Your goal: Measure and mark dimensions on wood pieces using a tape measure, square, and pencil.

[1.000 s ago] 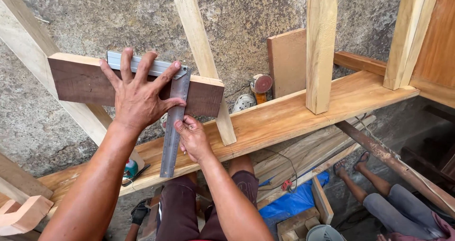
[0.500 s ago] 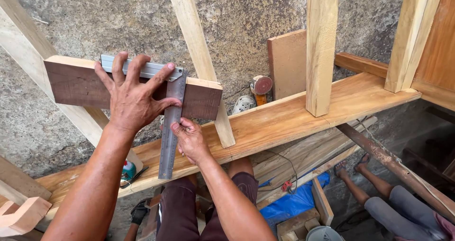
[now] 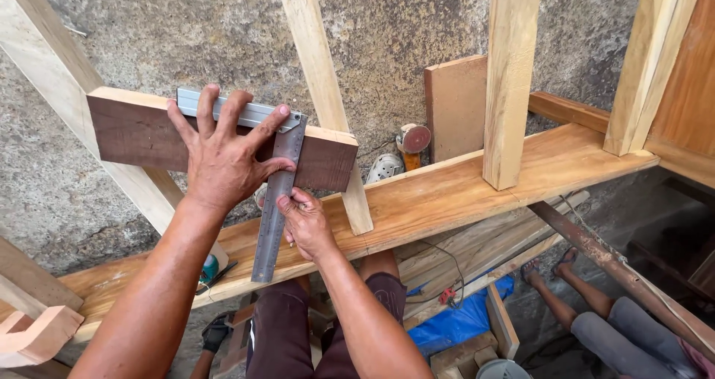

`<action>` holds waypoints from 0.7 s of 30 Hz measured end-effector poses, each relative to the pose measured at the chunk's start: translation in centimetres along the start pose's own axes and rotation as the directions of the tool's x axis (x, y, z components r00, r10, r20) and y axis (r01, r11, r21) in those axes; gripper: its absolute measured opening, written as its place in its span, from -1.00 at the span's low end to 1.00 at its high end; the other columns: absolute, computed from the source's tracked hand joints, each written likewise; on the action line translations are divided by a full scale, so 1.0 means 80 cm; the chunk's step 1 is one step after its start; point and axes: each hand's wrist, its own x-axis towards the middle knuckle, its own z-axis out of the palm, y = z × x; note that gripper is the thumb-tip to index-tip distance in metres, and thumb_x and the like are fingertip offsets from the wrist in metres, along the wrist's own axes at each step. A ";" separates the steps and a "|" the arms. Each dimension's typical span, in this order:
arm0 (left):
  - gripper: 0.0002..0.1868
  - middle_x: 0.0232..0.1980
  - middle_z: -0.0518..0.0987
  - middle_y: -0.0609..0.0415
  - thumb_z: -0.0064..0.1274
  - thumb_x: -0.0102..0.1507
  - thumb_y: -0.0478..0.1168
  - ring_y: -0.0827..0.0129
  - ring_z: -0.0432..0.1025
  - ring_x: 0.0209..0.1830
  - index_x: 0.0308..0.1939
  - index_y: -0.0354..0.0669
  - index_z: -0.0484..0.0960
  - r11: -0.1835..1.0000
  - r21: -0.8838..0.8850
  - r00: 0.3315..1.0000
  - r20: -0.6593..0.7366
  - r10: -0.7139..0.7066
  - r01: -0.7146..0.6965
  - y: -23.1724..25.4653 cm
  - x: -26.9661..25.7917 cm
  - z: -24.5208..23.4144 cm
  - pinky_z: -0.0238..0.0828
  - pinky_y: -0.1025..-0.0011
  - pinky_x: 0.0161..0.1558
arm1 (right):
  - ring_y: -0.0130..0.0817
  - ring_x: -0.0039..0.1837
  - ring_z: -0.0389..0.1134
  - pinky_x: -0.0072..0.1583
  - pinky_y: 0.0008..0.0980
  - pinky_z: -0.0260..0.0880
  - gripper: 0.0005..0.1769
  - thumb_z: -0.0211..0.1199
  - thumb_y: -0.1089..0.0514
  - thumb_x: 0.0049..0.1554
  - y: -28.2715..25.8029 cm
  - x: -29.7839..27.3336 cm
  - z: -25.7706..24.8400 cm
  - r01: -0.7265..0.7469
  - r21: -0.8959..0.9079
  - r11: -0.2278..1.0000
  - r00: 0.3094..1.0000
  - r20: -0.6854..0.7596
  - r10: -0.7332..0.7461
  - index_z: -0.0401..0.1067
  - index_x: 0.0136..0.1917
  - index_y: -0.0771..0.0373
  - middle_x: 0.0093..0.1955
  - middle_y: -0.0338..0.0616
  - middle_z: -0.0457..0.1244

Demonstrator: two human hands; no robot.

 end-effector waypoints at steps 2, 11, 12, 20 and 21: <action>-0.12 0.50 0.25 0.00 0.22 0.05 0.49 -0.07 -0.21 0.68 0.46 0.59 0.51 1.000 0.000 1.000 -0.006 -0.015 0.015 0.005 -0.004 0.002 -0.52 -0.70 0.36 | -0.71 -0.42 0.16 -0.40 -0.67 0.14 -0.57 0.20 -0.03 0.31 0.000 -0.002 -0.002 0.014 -0.031 0.999 1.000 0.009 -0.014 0.42 0.29 0.32 0.05 -0.02 0.43; -0.11 0.48 0.25 -0.02 0.21 0.02 0.51 -0.08 -0.20 0.65 0.44 0.59 0.52 1.000 -0.007 1.000 -0.015 -0.013 0.013 0.001 -0.003 0.006 -0.50 -0.70 0.33 | -0.73 -0.46 0.12 -0.41 -0.65 0.15 -0.59 0.21 -0.02 0.30 -0.003 -0.002 0.002 0.033 -0.014 0.999 0.999 0.001 -0.033 0.43 0.28 0.29 0.02 0.02 0.44; -0.11 0.48 0.25 -0.02 0.21 0.02 0.51 -0.08 -0.20 0.65 0.44 0.59 0.52 1.000 -0.009 1.000 -0.014 -0.013 0.013 0.001 -0.003 0.007 -0.50 -0.70 0.33 | -0.73 -0.46 0.12 -0.41 -0.65 0.15 -0.59 0.21 -0.02 0.30 0.000 -0.001 -0.002 0.032 -0.016 0.999 0.999 -0.002 -0.032 0.43 0.28 0.29 0.02 0.02 0.44; -0.09 0.46 0.27 -0.03 0.25 -0.02 0.47 -0.10 -0.17 0.64 0.44 0.57 0.52 0.999 -0.035 1.000 -0.018 -0.021 0.020 0.003 -0.002 0.002 -0.52 -0.69 0.34 | -0.72 -0.42 0.14 -0.39 -0.64 0.15 -0.66 0.20 0.02 0.35 0.006 0.000 -0.009 0.017 0.022 1.000 1.000 0.012 -0.018 0.43 0.25 0.31 0.02 0.05 0.44; -0.09 0.46 0.27 -0.03 0.25 -0.02 0.47 -0.10 -0.17 0.64 0.44 0.57 0.52 0.999 -0.036 1.000 -0.016 -0.022 0.021 0.003 -0.002 0.003 -0.52 -0.69 0.34 | -0.72 -0.42 0.14 -0.39 -0.64 0.15 -0.66 0.20 0.02 0.35 0.004 -0.002 -0.007 0.015 0.022 1.000 1.000 0.011 -0.016 0.43 0.25 0.31 0.02 0.05 0.44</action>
